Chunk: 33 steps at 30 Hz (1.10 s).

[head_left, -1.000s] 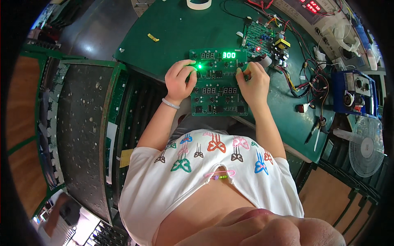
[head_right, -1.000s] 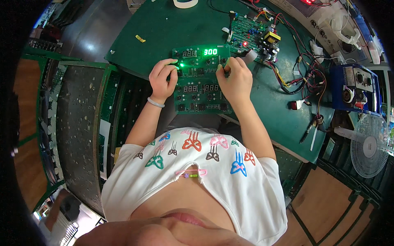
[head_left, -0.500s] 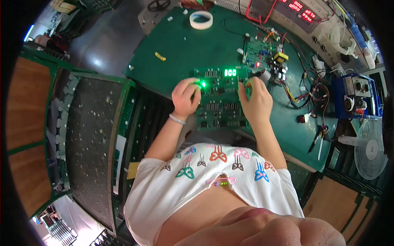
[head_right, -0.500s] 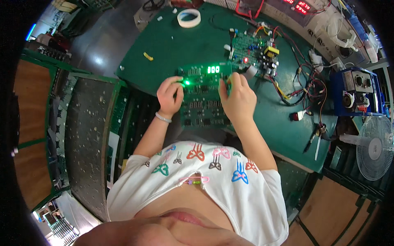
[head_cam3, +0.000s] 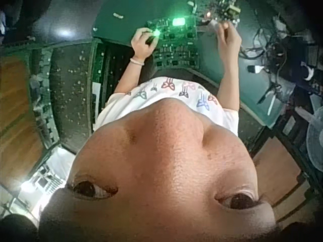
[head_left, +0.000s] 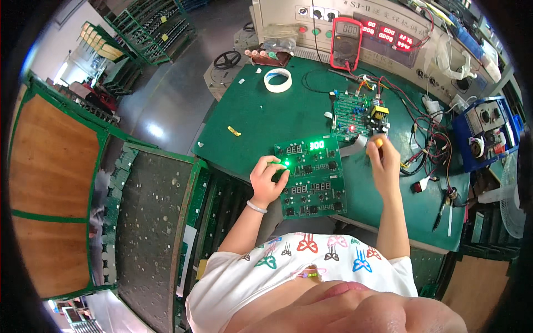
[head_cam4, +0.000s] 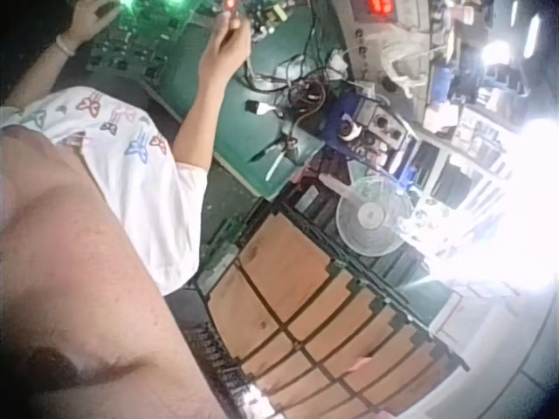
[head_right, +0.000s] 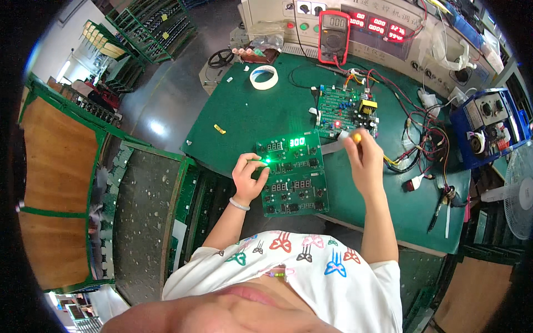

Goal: The person tests green circuit boards with digital displays by connecting them to a power source and using a screwdriver to adjust components. They repeatedly connect and disconnect the boards, observing the LED readouts to verify functionality.

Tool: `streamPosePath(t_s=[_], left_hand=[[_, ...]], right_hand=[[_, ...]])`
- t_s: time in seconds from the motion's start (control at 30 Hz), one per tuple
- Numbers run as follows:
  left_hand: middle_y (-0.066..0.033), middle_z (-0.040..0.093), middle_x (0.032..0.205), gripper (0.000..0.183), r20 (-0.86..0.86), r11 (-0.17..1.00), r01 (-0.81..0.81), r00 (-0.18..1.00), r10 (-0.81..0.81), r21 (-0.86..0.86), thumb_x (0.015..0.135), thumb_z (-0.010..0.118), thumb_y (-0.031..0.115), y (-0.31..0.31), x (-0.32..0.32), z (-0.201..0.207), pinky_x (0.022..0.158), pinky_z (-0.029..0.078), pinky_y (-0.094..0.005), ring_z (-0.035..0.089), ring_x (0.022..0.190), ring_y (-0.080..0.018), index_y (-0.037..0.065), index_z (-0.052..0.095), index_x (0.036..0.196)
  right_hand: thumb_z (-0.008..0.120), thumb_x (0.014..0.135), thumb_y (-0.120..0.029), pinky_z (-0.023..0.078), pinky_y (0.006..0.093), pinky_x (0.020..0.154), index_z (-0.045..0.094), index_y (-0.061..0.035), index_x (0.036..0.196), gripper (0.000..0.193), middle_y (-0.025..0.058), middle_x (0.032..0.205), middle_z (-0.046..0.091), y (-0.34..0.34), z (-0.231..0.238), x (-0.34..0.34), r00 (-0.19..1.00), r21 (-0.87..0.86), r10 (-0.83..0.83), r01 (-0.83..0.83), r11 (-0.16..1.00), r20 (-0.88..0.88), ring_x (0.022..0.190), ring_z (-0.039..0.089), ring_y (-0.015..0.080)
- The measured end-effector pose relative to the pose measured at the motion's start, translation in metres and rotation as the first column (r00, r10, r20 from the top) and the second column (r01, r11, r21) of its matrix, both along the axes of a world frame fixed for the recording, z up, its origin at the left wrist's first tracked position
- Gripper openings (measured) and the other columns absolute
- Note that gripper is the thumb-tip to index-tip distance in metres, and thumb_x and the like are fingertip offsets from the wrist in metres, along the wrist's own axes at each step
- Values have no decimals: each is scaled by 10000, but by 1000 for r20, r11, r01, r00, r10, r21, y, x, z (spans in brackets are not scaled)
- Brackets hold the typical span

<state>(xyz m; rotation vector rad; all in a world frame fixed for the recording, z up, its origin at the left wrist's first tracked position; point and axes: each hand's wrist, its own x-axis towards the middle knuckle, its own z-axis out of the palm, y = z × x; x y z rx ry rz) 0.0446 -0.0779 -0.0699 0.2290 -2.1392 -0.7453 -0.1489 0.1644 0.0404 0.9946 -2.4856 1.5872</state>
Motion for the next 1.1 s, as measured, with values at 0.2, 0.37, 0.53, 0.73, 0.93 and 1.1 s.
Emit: streamPosePath(t_s=[0.2, 0.37, 0.53, 0.73, 0.93, 1.1], left_hand=[[-127, 613, 1029, 132, -20, 999, 22, 1000, -23, -45, 767, 774, 76, -1, -6, -3, 687, 508, -313, 615, 782, -221, 31, 684, 852], [-110, 603, 1042, 112, -11, 999, 26, 1000, -27, -31, 788, 755, 63, -2, 0, -11, 645, 498, -294, 599, 741, -181, 24, 689, 869], [-110, 599, 1041, 105, -25, 996, 26, 999, -29, -89, 808, 729, 40, -2, -3, -13, 634, 501, -284, 599, 747, -181, 14, 695, 904], [-117, 597, 1044, 95, -29, 996, 31, 999, -33, -79, 806, 725, 34, -1, -4, -14, 641, 508, -288, 605, 778, -192, 13, 700, 895], [-120, 603, 1036, 110, -24, 998, 37, 999, -38, -42, 808, 715, 27, 0, -4, -11, 653, 520, -281, 612, 824, -202, 19, 713, 917], [-120, 634, 981, 120, -56, 999, 13, 998, -16, -48, 761, 730, 35, 1, -7, -8, 654, 528, -318, 626, 774, -230, 28, 715, 880]], right_hand=[[650, 939, -85, 484, 360, 730, 613, -16, 1036, 124, 127, 873, 631, -39, -18, -19, 974, -199, -8, -38, 979, -227, 794, 615, 287], [648, 831, -23, 451, 406, 784, 590, -36, 1011, 189, 124, 905, 600, -38, -36, -27, 898, -114, 62, -123, 986, -435, 848, 570, 324], [637, 792, -9, 426, 394, 831, 600, -62, 1003, 221, 87, 932, 589, -27, -44, -34, 889, 72, 159, -141, 987, -429, 903, 539, 299], [687, 778, -71, 405, 399, 837, 590, -105, 997, 242, 43, 943, 587, -31, -43, -34, 845, 104, 130, -89, 991, -519, 936, 533, 275], [696, 782, -85, 405, 411, 851, 590, -114, 1005, 249, 35, 969, 598, -34, -45, -32, 838, 122, 120, -64, 991, -533, 951, 538, 277], [698, 794, -100, 406, 420, 867, 594, -117, 1016, 246, 34, 981, 604, -36, -45, -31, 833, 141, 128, -61, 988, -538, 959, 534, 281]])
